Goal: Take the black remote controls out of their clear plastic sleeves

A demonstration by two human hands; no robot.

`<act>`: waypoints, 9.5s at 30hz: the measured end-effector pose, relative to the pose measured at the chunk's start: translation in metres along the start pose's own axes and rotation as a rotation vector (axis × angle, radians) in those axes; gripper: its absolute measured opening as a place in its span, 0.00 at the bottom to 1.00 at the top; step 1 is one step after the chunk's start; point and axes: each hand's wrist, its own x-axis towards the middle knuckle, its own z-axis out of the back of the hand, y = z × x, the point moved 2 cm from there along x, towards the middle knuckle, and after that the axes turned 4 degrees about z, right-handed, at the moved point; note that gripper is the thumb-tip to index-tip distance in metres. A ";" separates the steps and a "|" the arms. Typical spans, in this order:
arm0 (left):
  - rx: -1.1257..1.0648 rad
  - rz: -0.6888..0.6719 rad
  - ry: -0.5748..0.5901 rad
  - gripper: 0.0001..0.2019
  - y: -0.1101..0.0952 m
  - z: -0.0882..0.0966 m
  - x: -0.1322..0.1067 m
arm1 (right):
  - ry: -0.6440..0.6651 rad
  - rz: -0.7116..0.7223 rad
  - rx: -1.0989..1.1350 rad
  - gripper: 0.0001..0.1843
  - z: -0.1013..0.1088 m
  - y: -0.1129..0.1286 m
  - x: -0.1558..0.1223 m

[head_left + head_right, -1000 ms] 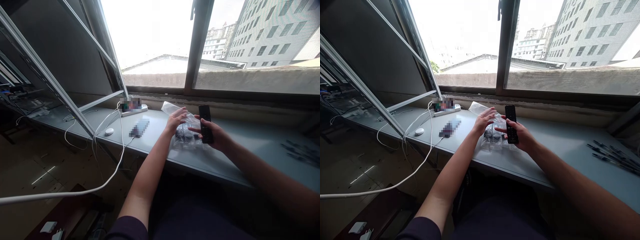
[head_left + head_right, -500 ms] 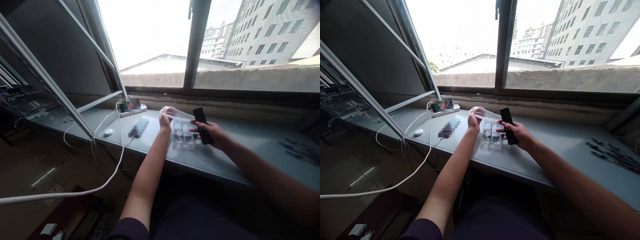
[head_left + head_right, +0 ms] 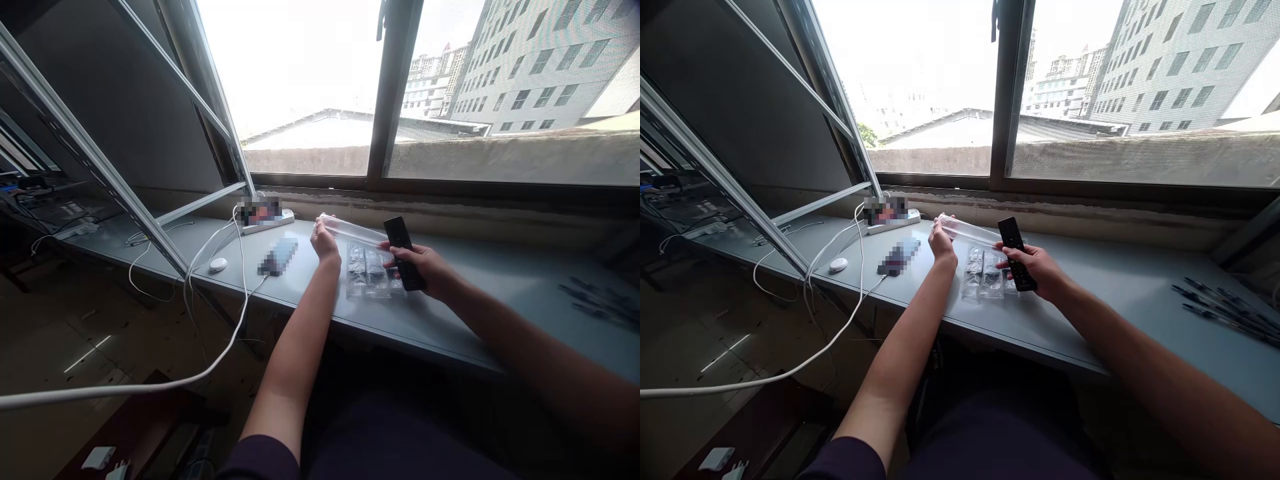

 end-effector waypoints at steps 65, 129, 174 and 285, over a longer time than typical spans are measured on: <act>1.772 -0.345 0.403 0.25 0.012 0.018 -0.008 | 0.061 -0.142 0.313 0.19 0.001 0.009 0.002; 1.477 -0.659 0.477 0.17 0.019 0.007 -0.005 | -0.025 0.289 -0.080 0.27 0.003 -0.004 0.003; 1.604 -0.544 0.404 0.16 0.017 0.007 -0.007 | -0.136 0.616 -0.844 0.34 0.007 0.011 -0.009; 0.559 0.183 0.908 0.32 0.033 -0.011 -0.020 | 0.265 -0.233 -0.012 0.19 -0.010 -0.003 -0.010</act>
